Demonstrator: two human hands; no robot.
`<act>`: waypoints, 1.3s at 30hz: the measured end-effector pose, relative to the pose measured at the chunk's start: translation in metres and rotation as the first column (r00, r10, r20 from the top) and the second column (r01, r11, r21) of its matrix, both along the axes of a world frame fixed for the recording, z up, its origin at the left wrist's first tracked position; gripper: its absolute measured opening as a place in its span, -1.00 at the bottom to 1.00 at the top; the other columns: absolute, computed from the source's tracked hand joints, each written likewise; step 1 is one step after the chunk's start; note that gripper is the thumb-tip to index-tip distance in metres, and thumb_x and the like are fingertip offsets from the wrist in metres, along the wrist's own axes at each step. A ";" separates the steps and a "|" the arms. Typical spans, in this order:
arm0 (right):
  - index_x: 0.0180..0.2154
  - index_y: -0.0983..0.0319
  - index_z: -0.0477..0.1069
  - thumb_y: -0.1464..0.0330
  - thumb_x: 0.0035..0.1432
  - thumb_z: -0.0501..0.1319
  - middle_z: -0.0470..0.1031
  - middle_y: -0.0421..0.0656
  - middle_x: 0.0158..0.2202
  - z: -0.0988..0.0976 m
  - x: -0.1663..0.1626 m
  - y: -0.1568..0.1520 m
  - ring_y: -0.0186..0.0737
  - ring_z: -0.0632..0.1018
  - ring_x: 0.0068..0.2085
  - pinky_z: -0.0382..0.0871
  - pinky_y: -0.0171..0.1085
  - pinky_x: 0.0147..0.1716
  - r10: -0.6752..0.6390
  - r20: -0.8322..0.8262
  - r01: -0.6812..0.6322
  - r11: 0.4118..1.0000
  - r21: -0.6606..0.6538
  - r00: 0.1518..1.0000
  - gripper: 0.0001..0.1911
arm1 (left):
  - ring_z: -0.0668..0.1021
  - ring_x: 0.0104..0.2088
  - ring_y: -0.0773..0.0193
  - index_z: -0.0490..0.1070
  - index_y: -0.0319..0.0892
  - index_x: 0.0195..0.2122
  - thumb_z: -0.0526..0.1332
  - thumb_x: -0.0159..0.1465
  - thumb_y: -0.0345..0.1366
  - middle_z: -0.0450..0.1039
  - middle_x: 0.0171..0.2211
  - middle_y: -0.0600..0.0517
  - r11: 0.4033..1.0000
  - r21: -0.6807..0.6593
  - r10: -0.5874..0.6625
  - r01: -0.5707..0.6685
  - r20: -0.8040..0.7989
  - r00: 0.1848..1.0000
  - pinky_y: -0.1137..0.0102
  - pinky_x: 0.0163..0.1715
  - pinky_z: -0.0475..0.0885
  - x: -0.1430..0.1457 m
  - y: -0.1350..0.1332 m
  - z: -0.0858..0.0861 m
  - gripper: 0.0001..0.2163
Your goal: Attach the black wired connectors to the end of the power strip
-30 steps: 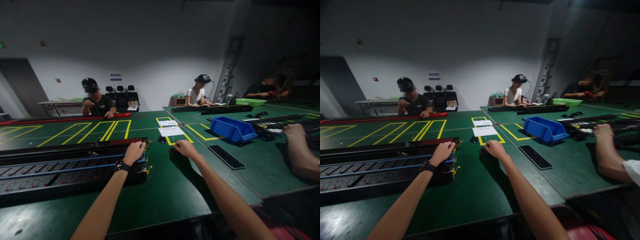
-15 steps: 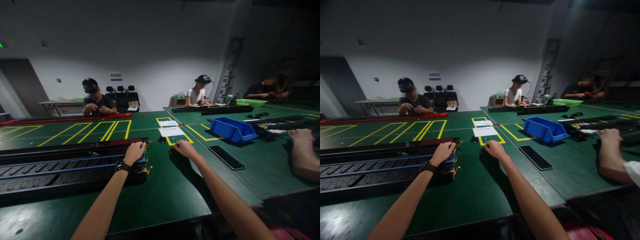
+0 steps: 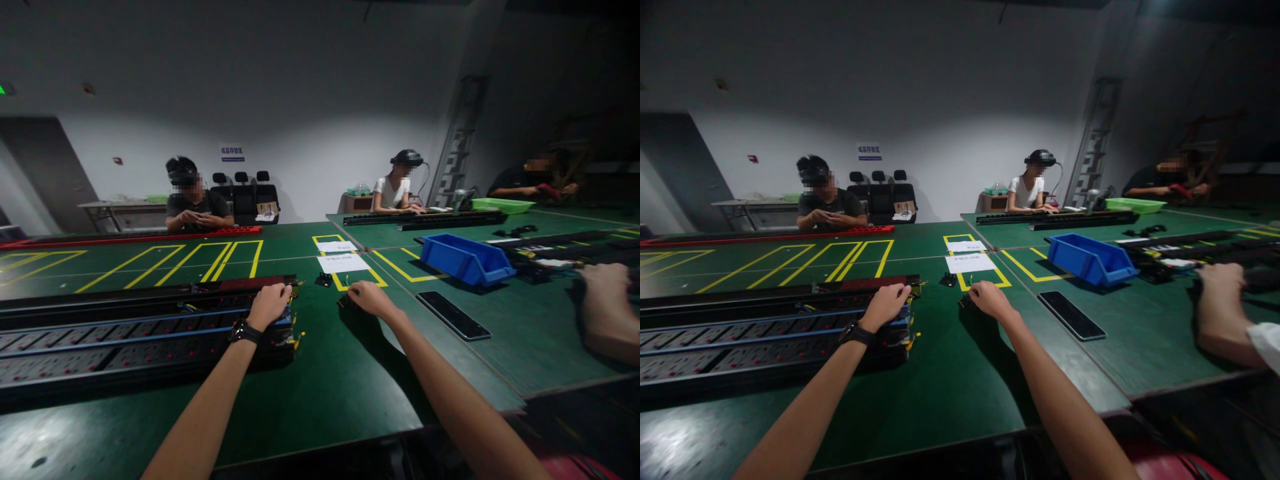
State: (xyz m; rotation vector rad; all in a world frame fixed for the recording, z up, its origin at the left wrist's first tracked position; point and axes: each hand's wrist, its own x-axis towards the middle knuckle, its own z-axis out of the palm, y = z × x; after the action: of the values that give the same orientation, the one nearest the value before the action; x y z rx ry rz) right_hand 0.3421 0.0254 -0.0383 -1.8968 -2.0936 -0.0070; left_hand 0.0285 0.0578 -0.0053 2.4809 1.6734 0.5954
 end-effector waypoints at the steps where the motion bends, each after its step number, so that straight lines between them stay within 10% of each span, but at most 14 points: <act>1: -0.18 0.23 0.62 0.35 0.37 0.10 0.64 0.00 -0.15 0.000 0.000 0.000 -0.10 0.60 -0.10 0.31 -0.31 -0.18 0.002 -0.002 -0.002 1.000 -0.004 1.000 -0.70 | 0.64 -0.20 0.06 0.53 -0.15 -0.26 -0.06 0.48 -0.03 0.63 -0.23 -0.16 1.000 -0.003 0.001 -0.001 -0.001 1.000 0.36 -0.26 0.36 0.000 0.000 0.000 -0.56; 23: -0.03 0.25 0.59 0.40 0.36 0.09 0.63 0.00 -0.04 -0.003 0.002 0.003 -0.10 0.60 -0.03 0.34 -0.30 -0.10 0.018 -0.047 -0.019 1.000 -0.008 0.999 -0.68 | 0.62 -0.15 0.13 0.51 -0.06 -0.14 0.14 0.38 -0.17 0.63 -0.16 -0.03 1.000 -0.002 0.027 -0.027 0.144 0.989 0.36 -0.23 0.40 -0.002 -0.006 0.019 -0.81; 29: 0.02 0.28 0.57 0.40 0.37 0.07 0.61 0.03 -0.01 -0.003 0.001 0.002 -0.09 0.58 0.00 0.33 -0.29 -0.06 0.033 -0.071 -0.033 0.999 -0.002 0.997 -0.65 | 0.61 -0.26 0.20 0.53 -0.09 -0.18 0.21 0.29 -0.16 0.64 -0.23 0.01 0.985 -0.040 -0.158 0.165 0.140 0.977 0.38 -0.31 0.37 -0.015 -0.026 0.040 -0.82; 39: 0.01 0.31 0.57 0.41 0.40 0.05 0.59 0.06 -0.03 0.004 -0.003 -0.004 -0.13 0.57 -0.02 0.31 -0.31 -0.07 0.037 -0.076 -0.038 0.999 -0.019 0.996 -0.66 | 0.60 -0.30 0.22 0.53 -0.10 -0.28 0.24 0.27 -0.17 0.63 -0.32 0.03 0.956 -0.053 -0.276 0.290 0.178 0.944 0.37 -0.25 0.43 -0.029 -0.063 0.022 -0.85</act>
State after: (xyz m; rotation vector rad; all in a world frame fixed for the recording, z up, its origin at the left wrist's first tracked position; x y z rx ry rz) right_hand 0.3388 0.0217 -0.0345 -1.8395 -2.0863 0.0938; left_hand -0.0008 -0.0048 0.0171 2.4718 1.2260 0.6677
